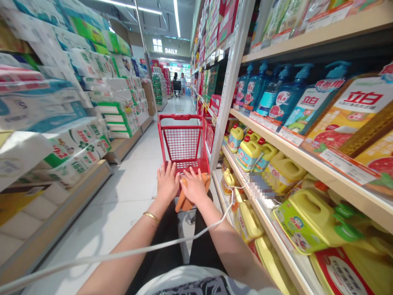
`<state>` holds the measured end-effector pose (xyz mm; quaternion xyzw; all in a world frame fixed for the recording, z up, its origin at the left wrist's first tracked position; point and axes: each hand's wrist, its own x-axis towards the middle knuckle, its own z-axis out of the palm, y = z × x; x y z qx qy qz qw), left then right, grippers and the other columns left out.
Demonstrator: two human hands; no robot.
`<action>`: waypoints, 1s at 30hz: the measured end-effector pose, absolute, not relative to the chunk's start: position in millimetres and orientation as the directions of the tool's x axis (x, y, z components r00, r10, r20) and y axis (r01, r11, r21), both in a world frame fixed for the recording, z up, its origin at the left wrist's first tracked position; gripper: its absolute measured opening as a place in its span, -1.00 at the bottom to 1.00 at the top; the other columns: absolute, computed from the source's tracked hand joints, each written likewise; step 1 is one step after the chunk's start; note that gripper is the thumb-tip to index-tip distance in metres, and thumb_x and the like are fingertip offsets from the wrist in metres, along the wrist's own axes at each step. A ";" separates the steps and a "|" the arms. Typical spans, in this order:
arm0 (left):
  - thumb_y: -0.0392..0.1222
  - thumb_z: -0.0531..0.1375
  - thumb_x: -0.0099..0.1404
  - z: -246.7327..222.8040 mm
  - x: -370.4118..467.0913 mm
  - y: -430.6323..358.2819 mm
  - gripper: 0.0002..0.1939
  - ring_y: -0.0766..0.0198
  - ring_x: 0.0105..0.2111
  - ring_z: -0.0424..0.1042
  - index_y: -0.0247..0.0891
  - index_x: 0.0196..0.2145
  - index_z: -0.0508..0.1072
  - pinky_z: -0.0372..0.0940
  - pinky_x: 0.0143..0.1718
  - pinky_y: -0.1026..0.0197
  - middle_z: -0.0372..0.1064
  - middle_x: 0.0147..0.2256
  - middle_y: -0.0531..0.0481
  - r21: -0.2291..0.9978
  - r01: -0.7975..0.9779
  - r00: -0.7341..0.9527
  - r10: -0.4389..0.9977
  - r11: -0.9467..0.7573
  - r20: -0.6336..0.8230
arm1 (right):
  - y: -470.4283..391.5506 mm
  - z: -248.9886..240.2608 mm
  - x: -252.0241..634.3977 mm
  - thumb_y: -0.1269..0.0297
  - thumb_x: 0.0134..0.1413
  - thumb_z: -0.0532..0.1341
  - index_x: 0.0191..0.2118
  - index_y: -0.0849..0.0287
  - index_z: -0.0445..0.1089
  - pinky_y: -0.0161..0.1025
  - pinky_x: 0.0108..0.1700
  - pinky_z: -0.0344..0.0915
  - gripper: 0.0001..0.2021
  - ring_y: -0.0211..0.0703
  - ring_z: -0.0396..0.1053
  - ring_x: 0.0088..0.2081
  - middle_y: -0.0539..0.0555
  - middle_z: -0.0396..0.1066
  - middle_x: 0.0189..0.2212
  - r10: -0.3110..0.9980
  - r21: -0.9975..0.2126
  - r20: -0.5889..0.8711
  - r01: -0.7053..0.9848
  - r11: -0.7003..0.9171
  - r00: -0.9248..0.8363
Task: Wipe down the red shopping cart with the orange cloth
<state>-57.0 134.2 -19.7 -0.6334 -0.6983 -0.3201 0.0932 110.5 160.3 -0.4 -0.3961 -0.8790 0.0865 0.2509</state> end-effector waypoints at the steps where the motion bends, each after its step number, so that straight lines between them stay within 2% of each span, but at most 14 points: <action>1: -0.04 -0.09 0.57 -20.4 -57.1 134.4 -0.37 -0.17 0.56 -0.26 -0.33 0.48 0.17 -0.16 0.52 -0.39 -0.07 0.53 -0.24 0.336 0.942 -0.190 0.822 -0.003 0.537 | 164.8 -0.6 113.3 0.07 0.55 0.00 0.34 0.00 0.42 0.16 0.58 -0.35 -0.55 -0.02 0.01 0.53 0.06 0.31 0.42 0.751 -0.351 0.371 0.666 0.658 -0.546; 6: -0.16 -0.11 0.55 -23.7 -57.7 136.2 -0.37 -0.13 0.56 -0.23 -0.37 0.49 0.14 -0.12 0.53 -0.31 -0.07 0.54 -0.24 0.345 0.938 -0.183 0.826 -0.015 0.533 | 190.3 3.1 152.8 0.14 0.53 -0.01 0.26 0.13 0.51 0.35 0.54 -0.36 -0.54 0.18 -0.15 0.57 0.16 0.08 0.52 0.886 -0.360 0.392 0.845 0.396 -0.249; 7: -0.18 -0.09 0.54 -23.8 -57.3 136.9 -0.37 -0.14 0.56 -0.24 -0.37 0.48 0.15 -0.11 0.53 -0.31 -0.07 0.54 -0.24 0.352 0.936 -0.186 0.827 -0.015 0.530 | 191.6 3.9 157.5 0.15 0.53 -0.01 0.23 0.14 0.54 0.35 0.54 -0.37 -0.55 0.18 -0.17 0.58 0.16 0.10 0.51 0.880 -0.346 0.404 0.848 0.402 -0.252; 9: -0.22 -0.05 0.50 -24.0 -56.8 138.3 -0.36 -0.15 0.56 -0.25 -0.35 0.48 0.15 -0.09 0.52 -0.33 -0.07 0.54 -0.24 0.368 0.930 -0.198 0.827 -0.011 0.526 | 188.8 3.8 158.7 0.15 0.53 0.00 0.15 0.14 0.58 0.27 0.56 -0.37 -0.56 0.12 -0.11 0.56 0.17 0.27 0.44 0.845 -0.311 0.409 0.818 0.483 -0.344; 12: -0.27 -0.02 0.45 -24.8 -58.8 139.0 -0.33 -0.14 0.56 -0.24 -0.33 0.48 0.16 -0.08 0.52 -0.34 -0.07 0.54 -0.23 0.385 0.923 -0.214 0.821 -0.007 0.528 | 178.0 1.0 147.7 0.14 0.54 0.00 0.01 0.11 0.63 0.09 0.56 -0.25 -0.57 0.04 0.31 0.35 0.16 0.61 0.09 0.810 -0.289 0.377 0.774 0.564 -0.450; 14: -0.28 -0.02 0.44 -25.3 -62.7 138.0 -0.33 -0.14 0.56 -0.24 -0.34 0.47 0.18 -0.07 0.52 -0.33 -0.09 0.54 -0.22 0.388 0.921 -0.210 0.822 -0.015 0.529 | 172.1 -0.7 139.9 0.13 0.54 -0.01 -0.08 0.10 0.64 0.03 0.53 -0.17 -0.56 0.01 0.49 0.11 0.14 0.66 -0.11 0.816 -0.284 0.373 0.783 0.553 -0.441; 17: -0.30 -0.02 0.42 -24.9 -69.2 133.8 -0.34 -0.15 0.56 -0.24 -0.35 0.45 0.23 -0.06 0.52 -0.33 -0.09 0.54 -0.22 0.378 0.925 -0.184 0.838 -0.028 0.513 | 165.4 -0.7 135.0 0.12 0.53 0.00 -0.15 0.10 0.64 0.01 0.50 -0.12 -0.56 -0.01 0.51 -0.04 0.12 0.66 -0.20 0.820 -0.274 0.388 0.797 0.539 -0.421; 25: -0.34 -0.01 0.41 -31.2 -43.9 101.9 -0.36 -0.11 0.57 -0.29 -0.28 0.41 0.30 -0.03 0.53 -0.35 -0.02 0.53 -0.15 0.366 0.920 -0.082 0.844 -0.140 0.529 | 129.6 -4.0 171.4 0.15 0.54 -0.01 -0.30 0.07 0.59 0.03 0.48 -0.08 -0.53 -0.02 0.48 -0.15 0.09 0.61 -0.32 0.815 -0.260 0.432 0.812 0.522 -0.385; 30: -0.35 0.03 0.38 -36.7 -18.6 91.7 -0.33 -0.13 0.57 -0.30 -0.17 0.42 0.28 -0.01 0.51 -0.43 -0.01 0.53 -0.08 0.373 0.912 -0.070 0.833 -0.169 0.549 | 121.3 -7.7 196.8 0.15 0.52 0.01 -0.31 0.05 0.59 0.03 0.48 -0.07 -0.55 0.00 0.48 -0.15 0.09 0.60 -0.34 0.804 -0.240 0.456 0.817 0.524 -0.382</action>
